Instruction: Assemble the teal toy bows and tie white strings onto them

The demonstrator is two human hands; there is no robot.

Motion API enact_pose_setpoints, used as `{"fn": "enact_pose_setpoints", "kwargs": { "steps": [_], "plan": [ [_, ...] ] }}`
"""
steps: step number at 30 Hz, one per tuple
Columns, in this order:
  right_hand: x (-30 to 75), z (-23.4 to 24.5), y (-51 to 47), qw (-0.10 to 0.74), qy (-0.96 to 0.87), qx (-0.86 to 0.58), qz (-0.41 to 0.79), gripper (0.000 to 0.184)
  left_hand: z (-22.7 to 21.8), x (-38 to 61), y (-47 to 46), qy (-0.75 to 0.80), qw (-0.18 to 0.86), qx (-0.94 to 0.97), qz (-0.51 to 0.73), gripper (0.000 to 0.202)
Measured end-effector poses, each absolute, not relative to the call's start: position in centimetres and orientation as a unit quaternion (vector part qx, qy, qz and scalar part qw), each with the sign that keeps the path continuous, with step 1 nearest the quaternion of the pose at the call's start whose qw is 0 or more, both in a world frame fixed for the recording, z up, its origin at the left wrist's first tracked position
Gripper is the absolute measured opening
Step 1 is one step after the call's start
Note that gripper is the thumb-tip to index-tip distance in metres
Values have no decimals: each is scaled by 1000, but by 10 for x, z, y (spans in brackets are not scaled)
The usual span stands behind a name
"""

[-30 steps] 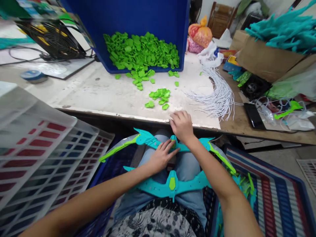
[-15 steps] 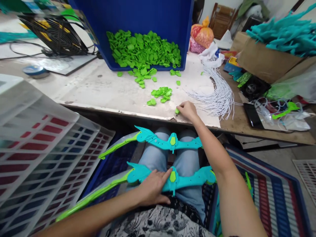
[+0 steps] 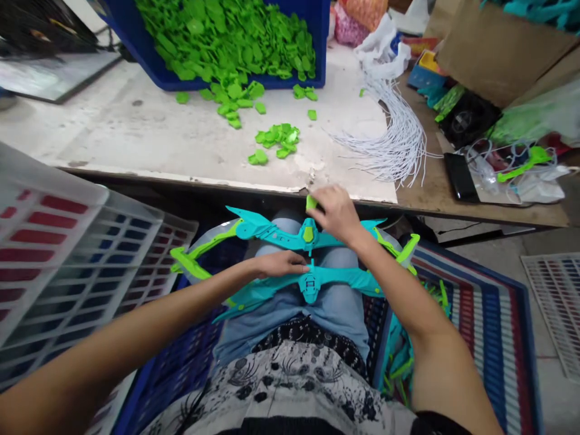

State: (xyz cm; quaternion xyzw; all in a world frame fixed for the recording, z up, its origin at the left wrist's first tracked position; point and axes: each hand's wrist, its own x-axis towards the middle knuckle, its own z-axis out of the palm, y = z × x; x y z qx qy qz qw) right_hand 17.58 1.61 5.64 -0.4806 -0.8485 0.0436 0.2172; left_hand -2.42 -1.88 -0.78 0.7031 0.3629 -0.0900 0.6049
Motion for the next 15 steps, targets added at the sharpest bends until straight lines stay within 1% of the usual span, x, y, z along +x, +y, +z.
{"fn": "enact_pose_setpoints", "kwargs": {
  "steps": [3, 6, 10, 15],
  "plan": [
    [178, 36, -71, 221, -881, -409, 89, 27, -14, -24, -22, 356, 644, 673, -79, 51],
    [177, 9, -134, 213, -877, -420, 95, 25, -18, -23, -24, 344, 685, 638, -75, 55],
    [172, -13, -155, 220, -861, -453, 74, 24, -18, -19, -26, 342, 708, 614, -69, 58],
    [166, -17, -151, 246, -839, -483, 49, 21, -15, -21, -28, 336, 689, 639, -60, 60]
  ]
}}
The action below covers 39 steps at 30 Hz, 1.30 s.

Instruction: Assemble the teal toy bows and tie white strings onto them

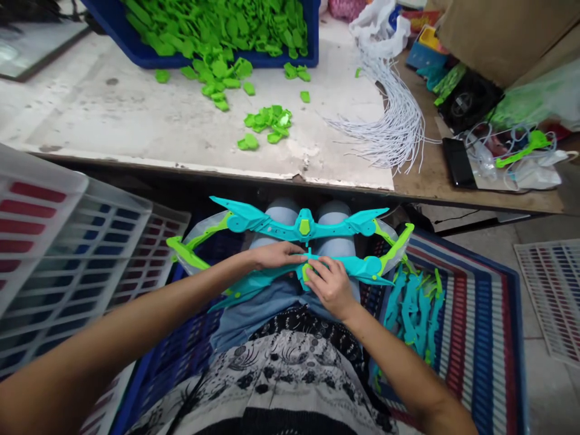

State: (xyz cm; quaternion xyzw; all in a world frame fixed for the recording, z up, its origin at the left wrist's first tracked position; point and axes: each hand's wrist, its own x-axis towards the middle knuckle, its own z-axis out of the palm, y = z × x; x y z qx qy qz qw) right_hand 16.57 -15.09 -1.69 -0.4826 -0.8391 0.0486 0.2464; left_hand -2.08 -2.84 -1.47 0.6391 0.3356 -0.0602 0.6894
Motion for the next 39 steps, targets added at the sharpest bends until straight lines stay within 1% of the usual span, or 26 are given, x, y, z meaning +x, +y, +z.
{"fn": "enact_pose_setpoints", "kwargs": {
  "steps": [3, 5, 6, 8, 10, 11, 14, 17, 18, 19, 20, 22, 23, 24, 25, 26, 27, 29, 32, 35, 37, 39],
  "plan": [
    [163, -19, -155, 266, -816, -510, 60, 18, -14, -21, -30, 326, 656, 678, -58, 56],
    [162, -20, -157, 281, -798, -527, 89, 19, -15, -20, -32, 335, 632, 697, -52, 54],
    [161, -21, -157, 286, -784, -541, 106, 23, -15, -19, -32, 339, 624, 703, -49, 53],
    [161, -22, -154, 279, -752, -582, 133, 39, -16, -17, -34, 342, 614, 710, -46, 51],
    [160, -23, -149, 246, -735, -613, 154, 55, -17, -16, -34, 347, 606, 715, -38, 49],
    [159, -23, -146, 223, -735, -620, 161, 59, -17, -16, -35, 352, 602, 716, -34, 48],
    [156, -22, -139, 156, -740, -630, 178, 61, -15, -16, -37, 371, 571, 731, -25, 42],
    [156, -14, -138, 115, -745, -629, 192, 66, -7, -17, -50, 381, 508, 772, -15, 38],
    [158, -8, -137, 107, -756, -612, 206, 66, -3, -19, -57, 384, 485, 785, -14, 37],
    [162, -1, -136, 108, -772, -583, 229, 62, 0, -22, -66, 385, 458, 801, -12, 35],
    [168, 8, -133, 122, -784, -552, 256, 53, 3, -26, -76, 383, 421, 822, -5, 33],
    [189, 30, -119, 189, -782, -523, 283, 30, 4, -36, -96, 361, 306, 880, 41, 31],
    [203, 42, -108, 233, -764, -539, 267, 22, 3, -41, -105, 346, 233, 906, 77, 33],
    [220, 53, -93, 273, -734, -579, 226, 21, 0, -47, -111, 331, 160, 923, 114, 38],
    [239, 63, -75, 298, -695, -633, 164, 22, -4, -51, -116, 322, 94, 930, 148, 44],
    [259, 73, -55, 299, -651, -691, 95, 24, -8, -55, -119, 320, 42, 931, 172, 50],
    [279, 81, -34, 276, -605, -746, 37, 24, -12, -57, -120, 323, 6, 928, 184, 55],
    [317, 92, 8, 200, -525, -827, -16, 26, -20, -60, -120, 332, -31, 925, 182, 58],
    [355, 101, 57, 99, -464, -880, 12, 32, -29, -65, -120, 328, -46, 930, 158, 61],
    [368, 104, 86, 24, -462, -884, 57, 44, -35, -78, -120, 307, -45, 937, 159, 64],
    [369, 104, 98, 1, -474, -878, 64, 51, -37, -89, -121, 279, -45, 945, 164, 63],
    [371, 103, 106, -4, -484, -873, 62, 52, -36, -98, -121, 254, -47, 953, 157, 63]
  ]
}}
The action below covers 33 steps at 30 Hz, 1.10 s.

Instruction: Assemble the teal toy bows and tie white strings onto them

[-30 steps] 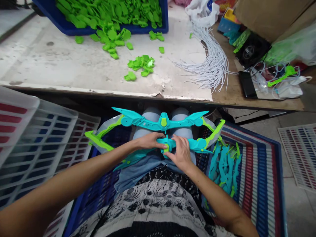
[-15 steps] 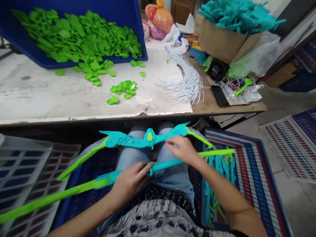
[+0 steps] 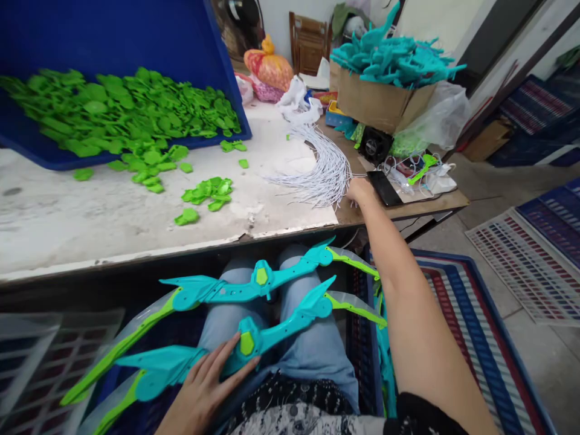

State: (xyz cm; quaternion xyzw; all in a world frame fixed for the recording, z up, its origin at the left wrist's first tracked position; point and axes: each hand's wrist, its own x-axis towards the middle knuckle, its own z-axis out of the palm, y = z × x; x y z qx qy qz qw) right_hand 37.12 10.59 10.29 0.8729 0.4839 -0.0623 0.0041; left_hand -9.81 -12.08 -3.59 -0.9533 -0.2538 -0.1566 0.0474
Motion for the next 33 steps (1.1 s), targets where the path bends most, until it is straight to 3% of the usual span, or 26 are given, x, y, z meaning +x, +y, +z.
{"fn": "enact_pose_setpoints", "kwargs": {
  "steps": [5, 7, 11, 13, 16, 19, 23, 26, 29, 33],
  "plan": [
    [386, 105, 111, -5, 474, 879, -56, 43, -26, -102, -118, -245, 40, -958, -141, 61],
    [396, 110, 103, -12, 461, 884, -71, 31, -21, -99, -115, -250, 25, -956, -150, 54],
    [410, 116, 57, -194, 415, 862, -217, 4, -7, -89, -107, -246, -19, -951, -187, 36],
    [411, 112, 18, -273, 385, 830, -296, 7, 1, -79, -107, -239, -48, -946, -214, 31],
    [405, 97, -55, -307, 341, 783, -419, 20, 13, -56, -111, -220, -128, -933, -254, 28],
    [390, 74, -132, -357, 278, 726, -518, 32, 18, -19, -121, -209, -303, -899, -237, 23],
    [357, 42, -211, -473, 212, 723, -456, 38, 5, 52, -136, -244, -604, -756, -63, 20],
    [332, 20, -249, -512, 214, 757, -344, 35, -16, 106, -149, -329, -745, -579, 21, 15],
    [315, 1, -272, -506, 232, 792, -251, 31, -34, 145, -160, -395, -818, -416, 33, 13],
    [305, -16, -286, -531, 212, 800, -181, 26, -43, 173, -165, -421, -839, -343, 36, 16]
  ]
}}
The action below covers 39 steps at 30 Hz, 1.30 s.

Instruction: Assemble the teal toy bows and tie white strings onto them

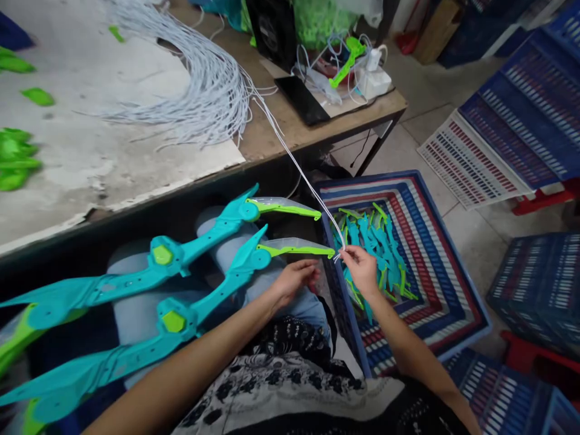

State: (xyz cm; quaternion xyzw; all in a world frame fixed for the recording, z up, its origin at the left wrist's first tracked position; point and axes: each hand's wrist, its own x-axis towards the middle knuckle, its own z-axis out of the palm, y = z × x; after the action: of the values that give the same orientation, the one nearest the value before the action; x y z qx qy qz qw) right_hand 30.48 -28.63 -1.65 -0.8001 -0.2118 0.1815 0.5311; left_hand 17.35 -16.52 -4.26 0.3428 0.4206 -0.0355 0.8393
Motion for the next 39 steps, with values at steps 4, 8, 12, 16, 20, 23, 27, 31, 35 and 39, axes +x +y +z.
{"fn": "enact_pose_setpoints", "kwargs": {
  "steps": [4, 8, 12, 16, 20, 23, 27, 31, 35, 39],
  "plan": [
    [301, -28, -287, 556, -206, -786, 175, 23, -45, 186, -164, 432, 841, 323, -47, 16],
    [300, -36, -285, 563, -220, -778, 171, 22, -47, 193, -164, 429, 843, 319, -53, 20],
    [302, -38, -286, 529, -253, -793, 162, 23, -47, 196, -165, 428, 845, 316, -52, 21],
    [303, -31, -288, 476, -330, -808, 109, 17, -50, 196, -165, 413, 852, 317, -51, 19],
    [303, -25, -289, 450, -365, -811, 79, 16, -55, 197, -166, 391, 860, 323, -50, 13],
    [302, -24, -289, 432, -369, -819, 79, 17, -60, 198, -167, 384, 863, 326, -49, 10],
    [300, -29, -288, 428, -391, -811, 77, 18, -64, 200, -167, 354, 873, 333, -46, 9],
    [300, -33, -289, 433, -388, -809, 87, 18, -65, 204, -166, 323, 880, 343, -55, 12],
    [305, -41, -288, 456, -282, -835, 123, 22, -67, 208, -167, 320, 861, 393, -50, 19],
    [306, -51, -276, 528, -159, -794, 254, 31, -63, 213, -170, 335, 838, 428, -51, 18]
  ]
}}
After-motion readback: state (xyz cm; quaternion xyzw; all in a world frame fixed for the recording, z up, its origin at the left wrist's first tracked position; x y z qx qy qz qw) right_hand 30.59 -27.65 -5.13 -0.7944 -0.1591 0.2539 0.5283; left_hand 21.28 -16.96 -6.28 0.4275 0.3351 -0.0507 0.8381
